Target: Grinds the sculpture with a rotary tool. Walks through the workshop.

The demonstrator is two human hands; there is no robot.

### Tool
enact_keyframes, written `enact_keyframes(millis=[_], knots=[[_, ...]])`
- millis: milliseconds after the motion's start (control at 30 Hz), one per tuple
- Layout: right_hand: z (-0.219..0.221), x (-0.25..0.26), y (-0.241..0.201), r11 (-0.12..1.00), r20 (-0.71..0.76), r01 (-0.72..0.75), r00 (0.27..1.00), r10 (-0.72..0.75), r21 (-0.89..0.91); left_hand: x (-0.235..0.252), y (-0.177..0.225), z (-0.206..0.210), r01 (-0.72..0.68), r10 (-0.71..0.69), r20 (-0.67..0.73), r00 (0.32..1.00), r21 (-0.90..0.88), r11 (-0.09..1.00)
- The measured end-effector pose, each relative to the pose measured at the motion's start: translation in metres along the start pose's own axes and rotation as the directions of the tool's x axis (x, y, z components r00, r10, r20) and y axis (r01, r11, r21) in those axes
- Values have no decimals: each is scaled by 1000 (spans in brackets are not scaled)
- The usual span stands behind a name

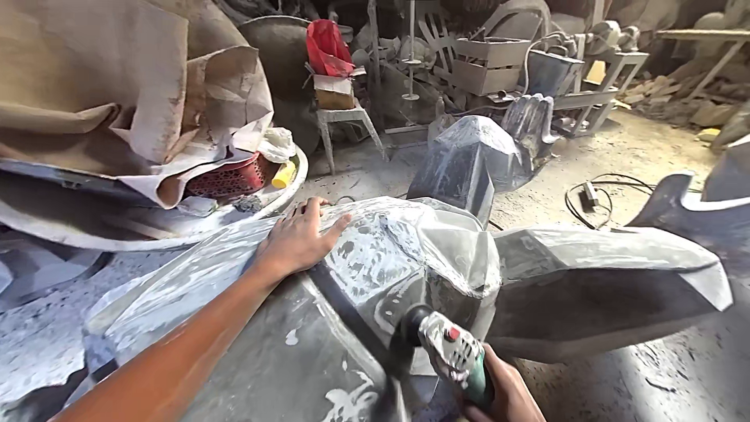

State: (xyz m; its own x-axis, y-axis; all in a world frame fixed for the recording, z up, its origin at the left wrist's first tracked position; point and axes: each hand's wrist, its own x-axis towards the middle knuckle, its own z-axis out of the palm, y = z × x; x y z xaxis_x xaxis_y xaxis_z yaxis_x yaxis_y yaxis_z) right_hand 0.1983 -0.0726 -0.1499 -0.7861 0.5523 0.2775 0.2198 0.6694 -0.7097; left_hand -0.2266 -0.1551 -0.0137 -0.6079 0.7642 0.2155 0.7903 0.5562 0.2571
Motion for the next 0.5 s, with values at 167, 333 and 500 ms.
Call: enact_keyframes(millis=[167, 333, 500], knots=[[-23, 52, 0, 992, -130, -82, 987, 93, 94, 1, -12, 5, -123, 124, -14, 992, 49, 991], [-59, 18, 14, 927, -302, -181, 910, 285, 330, 4, -10, 5, -168, 168, -42, 985, 2, 986], [-91, -41, 48, 872, -482, -255, 751, 451, 419, 15, 20, -1, -45, 46, 40, 998, -19, 999]])
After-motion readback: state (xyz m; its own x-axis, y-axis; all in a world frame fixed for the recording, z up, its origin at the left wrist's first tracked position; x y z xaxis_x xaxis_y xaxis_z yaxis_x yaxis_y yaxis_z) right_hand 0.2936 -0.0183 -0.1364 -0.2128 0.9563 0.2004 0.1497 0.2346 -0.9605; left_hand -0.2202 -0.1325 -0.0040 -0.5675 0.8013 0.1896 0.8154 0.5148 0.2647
